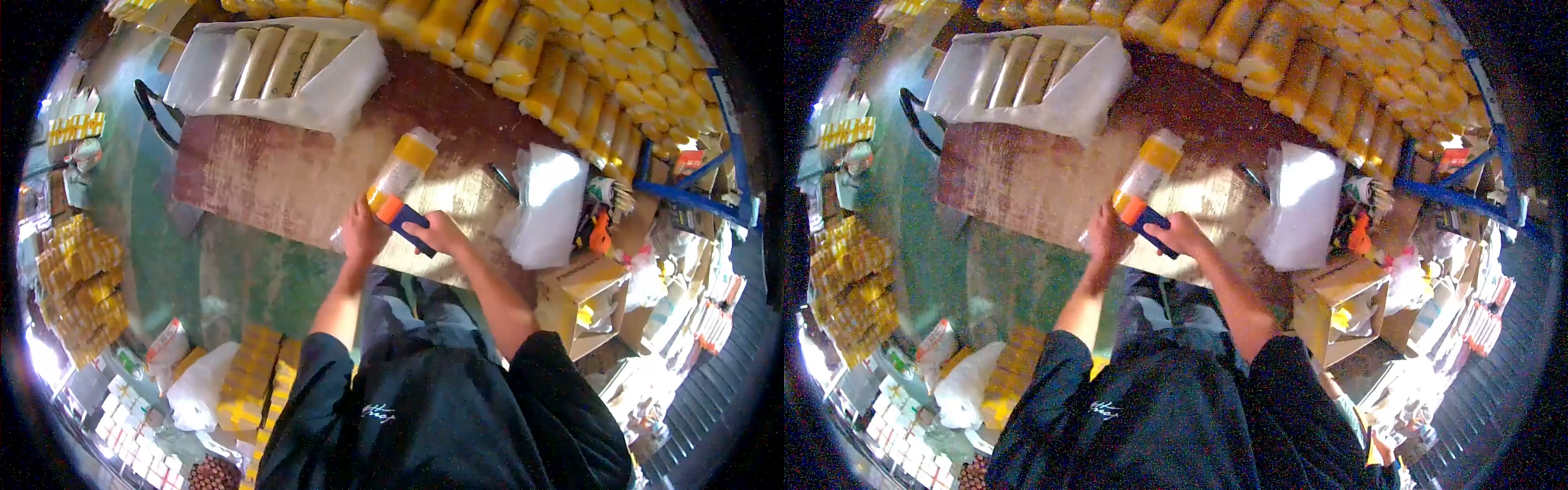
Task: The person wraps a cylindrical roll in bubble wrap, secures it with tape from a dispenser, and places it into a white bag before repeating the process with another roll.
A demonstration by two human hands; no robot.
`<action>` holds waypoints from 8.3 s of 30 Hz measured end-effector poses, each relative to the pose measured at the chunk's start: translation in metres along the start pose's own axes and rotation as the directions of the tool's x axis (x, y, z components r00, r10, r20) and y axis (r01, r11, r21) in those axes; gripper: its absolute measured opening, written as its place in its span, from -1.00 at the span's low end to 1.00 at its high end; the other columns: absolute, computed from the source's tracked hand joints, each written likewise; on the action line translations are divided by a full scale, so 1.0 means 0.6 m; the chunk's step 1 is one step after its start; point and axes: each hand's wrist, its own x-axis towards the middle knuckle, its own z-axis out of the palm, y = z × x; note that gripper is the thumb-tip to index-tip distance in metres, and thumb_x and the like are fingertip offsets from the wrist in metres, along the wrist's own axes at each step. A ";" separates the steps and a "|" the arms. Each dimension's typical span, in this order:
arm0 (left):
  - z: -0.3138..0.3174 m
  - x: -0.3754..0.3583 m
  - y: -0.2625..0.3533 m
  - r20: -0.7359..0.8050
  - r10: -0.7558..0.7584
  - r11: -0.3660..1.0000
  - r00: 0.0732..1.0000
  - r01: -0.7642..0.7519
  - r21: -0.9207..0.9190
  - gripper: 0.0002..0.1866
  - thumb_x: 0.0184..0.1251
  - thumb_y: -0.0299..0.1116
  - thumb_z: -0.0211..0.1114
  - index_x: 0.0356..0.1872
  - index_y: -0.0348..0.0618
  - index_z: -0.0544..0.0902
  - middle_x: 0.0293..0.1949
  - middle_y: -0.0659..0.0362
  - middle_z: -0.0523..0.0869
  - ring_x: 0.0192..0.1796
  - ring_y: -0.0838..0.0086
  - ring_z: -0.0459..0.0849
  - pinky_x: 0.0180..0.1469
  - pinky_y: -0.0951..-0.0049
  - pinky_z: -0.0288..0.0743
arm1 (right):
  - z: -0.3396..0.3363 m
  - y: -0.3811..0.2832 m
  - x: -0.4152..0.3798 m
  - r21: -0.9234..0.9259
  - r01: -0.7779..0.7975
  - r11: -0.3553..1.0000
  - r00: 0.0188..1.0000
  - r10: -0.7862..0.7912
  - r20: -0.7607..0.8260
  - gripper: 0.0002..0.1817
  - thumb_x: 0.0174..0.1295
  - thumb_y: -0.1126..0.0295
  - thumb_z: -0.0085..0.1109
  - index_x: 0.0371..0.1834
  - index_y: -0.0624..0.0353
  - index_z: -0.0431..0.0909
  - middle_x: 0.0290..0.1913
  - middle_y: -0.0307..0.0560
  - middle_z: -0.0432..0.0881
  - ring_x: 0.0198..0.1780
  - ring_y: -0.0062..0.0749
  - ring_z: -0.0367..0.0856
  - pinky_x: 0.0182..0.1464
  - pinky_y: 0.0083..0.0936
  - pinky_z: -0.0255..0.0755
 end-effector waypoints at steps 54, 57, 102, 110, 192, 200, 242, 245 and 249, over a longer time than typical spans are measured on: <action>-0.135 -0.144 0.058 -0.312 -0.090 0.466 0.946 -0.237 -0.852 -0.45 0.39 -0.03 0.40 0.25 -0.15 0.53 0.06 0.18 0.72 0.06 0.33 0.72 0.06 0.22 0.61 | 0.009 -0.127 -0.275 -0.853 0.508 0.118 0.747 -0.554 0.368 -0.69 0.29 0.40 0.11 0.10 0.09 0.53 -0.24 0.02 0.71 -0.20 -0.03 0.77 -0.22 -0.07 0.66; -0.215 -0.154 0.125 -0.222 0.384 0.855 0.896 -0.436 -0.280 -0.51 0.37 -0.14 0.42 0.25 -0.02 0.54 0.05 0.15 0.71 0.03 0.25 0.74 0.03 0.18 0.61 | 0.007 -0.107 -0.250 -0.871 0.487 0.069 0.752 -0.541 0.377 -0.67 0.30 0.36 0.11 0.12 0.12 0.57 -0.25 0.04 0.72 -0.24 -0.04 0.78 -0.27 -0.07 0.66; -0.169 -0.066 0.097 -0.156 0.513 0.851 0.844 -0.524 -0.040 -0.33 0.16 -0.21 0.61 0.17 -0.29 0.44 0.04 -0.05 0.59 0.05 0.12 0.65 0.10 0.20 0.56 | 0.029 -0.046 -0.109 -0.153 0.502 0.851 0.832 -0.524 -0.183 -0.29 -0.09 0.11 0.73 -0.03 0.22 0.45 -0.27 -0.03 0.68 -0.23 -0.30 0.63 -0.17 -0.27 0.55; -0.092 -0.256 0.103 0.335 -0.114 0.380 0.935 0.352 -0.855 -0.32 0.63 0.10 0.09 0.57 0.16 0.04 0.40 0.02 0.46 0.01 0.18 0.78 -0.14 0.22 0.78 | 0.057 -0.042 -0.127 0.156 0.411 0.898 0.869 -0.335 -0.364 -0.52 -0.05 0.21 0.71 -0.36 0.14 0.50 -0.42 -0.26 0.57 -0.33 -0.59 0.46 -0.27 -0.45 0.44; -0.140 0.110 -0.148 0.013 0.097 0.873 0.995 -0.079 -0.481 -0.53 0.60 -0.23 0.14 0.48 0.12 0.49 0.50 -0.03 0.43 0.51 0.02 0.40 0.48 0.05 0.32 | 0.028 -0.032 -0.003 -0.190 0.087 0.978 0.995 -0.093 -0.024 -0.36 0.23 -0.27 0.28 -0.40 0.20 0.79 -0.52 0.02 0.76 -0.46 -0.22 0.78 -0.25 -0.30 0.65; -0.123 0.071 -0.101 -0.160 0.425 0.874 0.891 -0.358 0.330 -0.46 0.55 -0.18 0.13 0.53 0.16 0.43 0.58 0.04 0.32 0.59 0.06 0.27 0.59 0.09 0.12 | -0.016 0.062 -0.033 -0.202 -0.076 0.976 0.997 0.072 -0.027 -0.29 0.16 -0.27 0.33 -0.38 0.36 0.73 -0.50 0.05 0.73 -0.46 -0.19 0.73 -0.28 -0.24 0.61; -0.153 -0.124 0.100 -0.131 0.694 0.720 0.708 -0.677 0.154 -0.08 -0.09 -0.29 0.65 0.46 0.23 0.52 0.52 0.01 0.39 0.39 0.03 0.56 0.26 0.13 0.63 | -0.070 -0.003 -0.233 0.054 0.108 0.993 0.994 -0.106 -0.034 -0.40 0.33 -0.12 0.30 -0.23 0.36 0.75 -0.42 -0.01 0.77 -0.36 -0.32 0.72 -0.22 -0.30 0.55; -0.177 -0.132 0.099 -0.146 0.592 0.804 0.793 -0.593 0.040 -0.20 -0.09 -0.45 0.56 0.33 0.30 0.66 0.48 -0.07 0.42 0.40 -0.01 0.53 0.29 0.12 0.61 | -0.071 0.007 -0.245 -0.080 0.151 0.985 0.988 -0.153 -0.022 -0.43 0.36 -0.11 0.27 -0.26 0.31 0.77 -0.40 -0.02 0.79 -0.35 -0.35 0.74 -0.20 -0.33 0.58; -0.156 -0.113 0.065 -0.248 0.471 0.839 0.847 -0.517 -0.171 -0.14 -0.07 -0.62 0.44 0.42 0.18 0.58 0.49 -0.07 0.38 0.45 0.00 0.49 0.36 0.17 0.54 | -0.026 -0.012 -0.202 -0.073 0.124 0.990 0.984 -0.132 -0.116 -0.37 0.26 -0.23 0.29 -0.23 0.26 0.75 -0.35 0.12 0.79 -0.26 -0.10 0.80 -0.09 -0.22 0.62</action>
